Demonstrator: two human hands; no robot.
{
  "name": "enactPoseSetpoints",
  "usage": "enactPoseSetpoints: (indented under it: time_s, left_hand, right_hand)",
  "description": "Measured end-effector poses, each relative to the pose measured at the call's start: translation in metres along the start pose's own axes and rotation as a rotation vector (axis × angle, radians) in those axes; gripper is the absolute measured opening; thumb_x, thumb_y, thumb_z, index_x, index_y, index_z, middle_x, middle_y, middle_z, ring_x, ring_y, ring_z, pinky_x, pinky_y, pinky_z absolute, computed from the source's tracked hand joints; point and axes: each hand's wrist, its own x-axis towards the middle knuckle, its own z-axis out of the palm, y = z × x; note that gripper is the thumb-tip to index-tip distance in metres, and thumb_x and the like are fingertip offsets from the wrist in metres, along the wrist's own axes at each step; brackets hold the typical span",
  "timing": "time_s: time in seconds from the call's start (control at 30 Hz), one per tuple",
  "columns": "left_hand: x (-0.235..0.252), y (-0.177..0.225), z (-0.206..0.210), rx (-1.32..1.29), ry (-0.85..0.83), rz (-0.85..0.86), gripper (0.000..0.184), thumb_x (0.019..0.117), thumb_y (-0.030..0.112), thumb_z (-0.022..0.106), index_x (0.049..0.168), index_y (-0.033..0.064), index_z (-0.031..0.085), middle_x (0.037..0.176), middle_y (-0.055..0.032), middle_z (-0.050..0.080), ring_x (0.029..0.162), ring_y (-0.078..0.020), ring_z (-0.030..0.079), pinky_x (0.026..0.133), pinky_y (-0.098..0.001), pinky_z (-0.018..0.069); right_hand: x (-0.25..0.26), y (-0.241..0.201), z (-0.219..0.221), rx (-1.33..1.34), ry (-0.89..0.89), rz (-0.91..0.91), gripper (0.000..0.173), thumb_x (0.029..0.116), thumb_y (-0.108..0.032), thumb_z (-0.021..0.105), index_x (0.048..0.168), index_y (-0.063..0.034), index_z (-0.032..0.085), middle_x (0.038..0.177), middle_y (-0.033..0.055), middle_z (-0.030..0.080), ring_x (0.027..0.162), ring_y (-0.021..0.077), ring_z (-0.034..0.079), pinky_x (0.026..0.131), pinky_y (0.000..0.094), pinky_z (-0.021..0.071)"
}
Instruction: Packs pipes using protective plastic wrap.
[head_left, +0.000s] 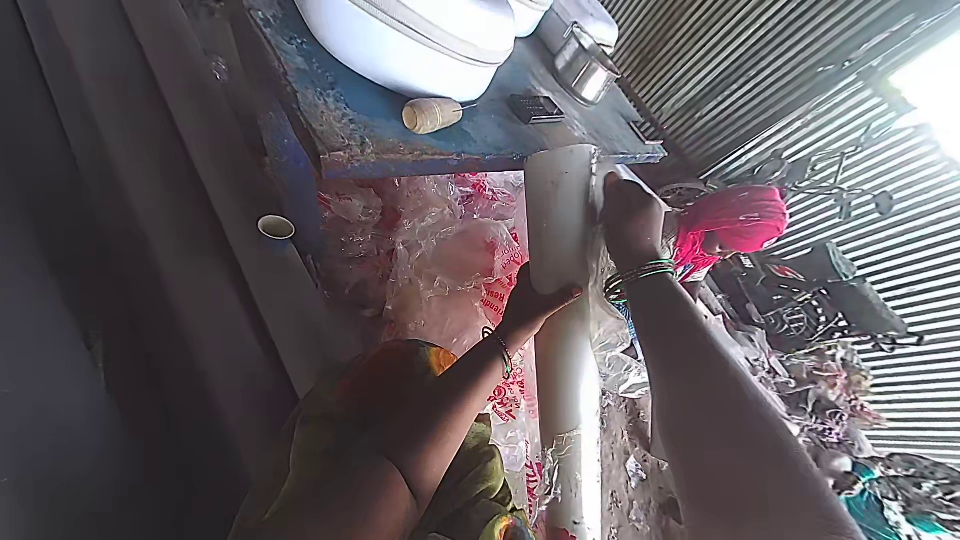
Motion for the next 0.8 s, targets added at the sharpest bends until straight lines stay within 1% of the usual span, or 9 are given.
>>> enactPoseSetpoints:
  time_s: [0.07, 0.1, 0.17, 0.2, 0.23, 0.37, 0.53, 0.63, 0.8]
  left_hand:
    - [0.000, -0.001, 0.002, -0.010, 0.005, -0.009, 0.082, 0.0879, 0.025, 0.080, 0.152, 0.0049, 0.033, 0.128, -0.0202, 0.061, 0.113, -0.0246, 0.063, 0.097, -0.0432, 0.0522]
    - [0.001, -0.001, 0.002, -0.003, 0.010, -0.017, 0.082, 0.0880, 0.025, 0.080, 0.152, 0.0055, 0.033, 0.128, -0.0198, 0.062, 0.112, -0.0243, 0.063, 0.096, -0.0431, 0.0527]
    - [0.001, 0.001, 0.001, 0.014, 0.012, -0.048, 0.080, 0.0896, 0.023, 0.078, 0.153, 0.0062, 0.032, 0.129, -0.0205, 0.061, 0.113, -0.0253, 0.062, 0.096, -0.0447, 0.0522]
    - [0.001, 0.002, 0.001, 0.019, 0.010, -0.059, 0.080, 0.0905, 0.023, 0.078, 0.153, 0.0060, 0.031, 0.129, -0.0213, 0.060, 0.113, -0.0261, 0.063, 0.096, -0.0455, 0.0523]
    - [0.002, 0.001, 0.001, 0.023, 0.017, -0.057, 0.079, 0.0904, 0.022, 0.078, 0.153, 0.0061, 0.032, 0.128, -0.0210, 0.061, 0.111, -0.0258, 0.063, 0.095, -0.0452, 0.0530]
    - [0.003, -0.002, 0.003, 0.025, 0.033, -0.022, 0.076, 0.0894, 0.021, 0.077, 0.150, 0.0053, 0.034, 0.126, -0.0192, 0.061, 0.109, -0.0239, 0.063, 0.093, -0.0435, 0.0533]
    - [0.003, -0.002, 0.004, 0.038, 0.055, -0.012, 0.078, 0.0880, 0.020, 0.078, 0.150, 0.0038, 0.034, 0.128, -0.0206, 0.060, 0.110, -0.0248, 0.063, 0.094, -0.0435, 0.0527]
    - [0.005, -0.003, 0.003, 0.060, 0.051, 0.002, 0.079, 0.0881, 0.021, 0.078, 0.150, 0.0021, 0.033, 0.129, -0.0212, 0.060, 0.111, -0.0247, 0.062, 0.095, -0.0434, 0.0517]
    - [0.004, -0.005, 0.002, 0.059, 0.026, -0.003, 0.078, 0.0905, 0.025, 0.077, 0.152, 0.0042, 0.032, 0.129, -0.0208, 0.061, 0.112, -0.0245, 0.063, 0.096, -0.0436, 0.0521]
  right_hand:
    - [-0.002, 0.016, 0.009, 0.261, 0.120, 0.103, 0.048, 0.1111, -0.035, 0.038, 0.098, 0.0036, 0.064, 0.078, 0.0072, 0.053, 0.073, 0.0143, 0.051, 0.074, 0.0374, 0.0436]
    - [-0.004, 0.019, 0.013, 0.405, 0.175, 0.155, 0.045, 0.1106, -0.035, 0.040, 0.100, 0.0009, 0.065, 0.079, 0.0017, 0.053, 0.072, 0.0068, 0.050, 0.073, 0.0300, 0.0445]
    - [-0.013, 0.015, 0.014, 0.589, 0.232, 0.248, 0.041, 0.1112, -0.032, 0.041, 0.116, 0.0011, 0.064, 0.099, 0.0037, 0.060, 0.089, 0.0021, 0.054, 0.085, 0.0233, 0.0442]
    - [-0.015, 0.015, 0.014, 0.624, 0.229, 0.273, 0.044, 0.1115, -0.031, 0.040, 0.126, 0.0043, 0.063, 0.116, 0.0115, 0.064, 0.104, 0.0064, 0.056, 0.096, 0.0272, 0.0421]
    - [-0.013, 0.017, 0.015, 0.624, 0.227, 0.294, 0.046, 0.1116, -0.031, 0.040, 0.128, 0.0055, 0.061, 0.122, 0.0147, 0.063, 0.108, 0.0092, 0.055, 0.099, 0.0302, 0.0403]
    - [-0.008, 0.028, 0.024, 0.573, 0.253, 0.406, 0.043, 0.1114, -0.032, 0.041, 0.111, 0.0040, 0.065, 0.092, 0.0064, 0.057, 0.083, 0.0053, 0.050, 0.081, 0.0266, 0.0412]
    - [-0.020, 0.048, 0.029, 0.512, 0.274, 0.579, 0.051, 0.1120, -0.033, 0.039, 0.120, 0.0103, 0.063, 0.116, 0.0239, 0.063, 0.105, 0.0215, 0.057, 0.096, 0.0414, 0.0415]
    - [-0.028, 0.045, 0.030, 0.584, 0.201, 0.653, 0.054, 0.1112, -0.039, 0.040, 0.124, 0.0095, 0.061, 0.123, 0.0245, 0.061, 0.110, 0.0227, 0.056, 0.098, 0.0417, 0.0414]
    - [-0.021, 0.100, 0.027, 0.909, -0.068, 0.643, 0.072, 0.1040, -0.065, 0.033, 0.145, -0.0074, 0.045, 0.130, 0.0126, 0.061, 0.115, 0.0206, 0.063, 0.092, 0.0431, 0.0552]
